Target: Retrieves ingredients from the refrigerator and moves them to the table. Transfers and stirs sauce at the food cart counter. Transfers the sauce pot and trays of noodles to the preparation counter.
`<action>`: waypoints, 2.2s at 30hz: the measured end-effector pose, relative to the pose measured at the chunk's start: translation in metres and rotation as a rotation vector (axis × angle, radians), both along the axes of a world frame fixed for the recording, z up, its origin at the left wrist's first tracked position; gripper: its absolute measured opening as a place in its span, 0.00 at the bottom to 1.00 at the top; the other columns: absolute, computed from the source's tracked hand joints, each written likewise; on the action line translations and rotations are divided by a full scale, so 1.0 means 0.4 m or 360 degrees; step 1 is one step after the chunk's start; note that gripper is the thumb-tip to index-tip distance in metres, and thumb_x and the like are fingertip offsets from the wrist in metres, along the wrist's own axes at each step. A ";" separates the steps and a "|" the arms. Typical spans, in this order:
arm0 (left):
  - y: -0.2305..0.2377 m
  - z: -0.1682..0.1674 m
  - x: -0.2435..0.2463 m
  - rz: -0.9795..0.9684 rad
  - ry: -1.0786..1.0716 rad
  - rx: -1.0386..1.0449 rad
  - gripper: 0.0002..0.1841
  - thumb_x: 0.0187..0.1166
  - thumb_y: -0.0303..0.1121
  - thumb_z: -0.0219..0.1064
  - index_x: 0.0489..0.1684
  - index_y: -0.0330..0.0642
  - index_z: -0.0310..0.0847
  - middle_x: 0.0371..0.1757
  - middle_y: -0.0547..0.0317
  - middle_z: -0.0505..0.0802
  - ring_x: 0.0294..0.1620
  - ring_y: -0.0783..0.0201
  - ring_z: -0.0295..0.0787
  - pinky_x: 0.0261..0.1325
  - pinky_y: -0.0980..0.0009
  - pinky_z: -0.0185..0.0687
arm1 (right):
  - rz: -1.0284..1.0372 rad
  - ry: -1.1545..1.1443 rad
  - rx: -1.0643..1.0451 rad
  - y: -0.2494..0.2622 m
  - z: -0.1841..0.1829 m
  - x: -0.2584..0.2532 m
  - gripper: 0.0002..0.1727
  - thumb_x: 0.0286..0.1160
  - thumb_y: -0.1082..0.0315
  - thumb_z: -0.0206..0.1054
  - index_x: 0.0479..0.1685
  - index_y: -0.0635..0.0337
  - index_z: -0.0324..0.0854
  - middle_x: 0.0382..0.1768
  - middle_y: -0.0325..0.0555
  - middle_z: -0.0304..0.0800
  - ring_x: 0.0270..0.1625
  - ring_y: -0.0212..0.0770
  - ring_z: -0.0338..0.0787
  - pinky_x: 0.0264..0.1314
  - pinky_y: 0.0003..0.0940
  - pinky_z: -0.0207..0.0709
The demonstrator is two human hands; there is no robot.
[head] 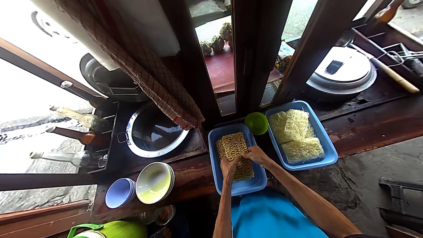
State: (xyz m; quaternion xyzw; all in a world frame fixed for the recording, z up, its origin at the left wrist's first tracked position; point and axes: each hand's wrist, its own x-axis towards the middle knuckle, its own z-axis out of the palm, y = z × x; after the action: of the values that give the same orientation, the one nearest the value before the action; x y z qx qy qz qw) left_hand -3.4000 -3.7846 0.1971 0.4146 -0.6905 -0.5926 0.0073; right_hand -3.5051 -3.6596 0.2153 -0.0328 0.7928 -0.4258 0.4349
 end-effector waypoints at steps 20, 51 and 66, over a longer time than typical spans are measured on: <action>0.001 0.041 -0.002 -0.0014 -0.0098 -0.0205 0.28 0.71 0.43 0.80 0.58 0.25 0.82 0.51 0.35 0.91 0.57 0.46 0.89 0.65 0.47 0.79 | 0.0152 0.0405 0.0432 -0.002 0.098 0.031 0.26 0.84 0.52 0.66 0.60 0.70 0.82 0.55 0.64 0.88 0.63 0.60 0.87 0.67 0.57 0.76; -0.007 0.087 0.022 -0.0811 0.0420 -0.0109 0.15 0.81 0.31 0.67 0.59 0.29 0.86 0.47 0.48 0.95 0.44 0.66 0.93 0.56 0.66 0.88 | -0.0265 0.0100 -0.0364 0.049 0.100 0.040 0.19 0.77 0.61 0.75 0.56 0.68 0.84 0.48 0.52 0.89 0.49 0.40 0.88 0.55 0.39 0.83; -0.050 0.135 0.016 -0.1244 -0.0169 -0.0944 0.22 0.86 0.46 0.60 0.71 0.44 0.84 0.64 0.47 0.92 0.67 0.48 0.88 0.70 0.45 0.78 | 0.1500 0.1217 0.0017 0.037 0.076 -0.063 0.22 0.86 0.57 0.59 0.64 0.66 0.83 0.61 0.62 0.89 0.71 0.61 0.84 0.75 0.59 0.69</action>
State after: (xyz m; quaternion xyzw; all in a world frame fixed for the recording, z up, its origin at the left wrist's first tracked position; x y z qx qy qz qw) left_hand -3.3935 -3.8046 0.2513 0.1341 -0.9328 -0.3070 -0.1331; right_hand -3.5302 -3.6447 0.2458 -0.5289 0.7950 -0.1413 0.2612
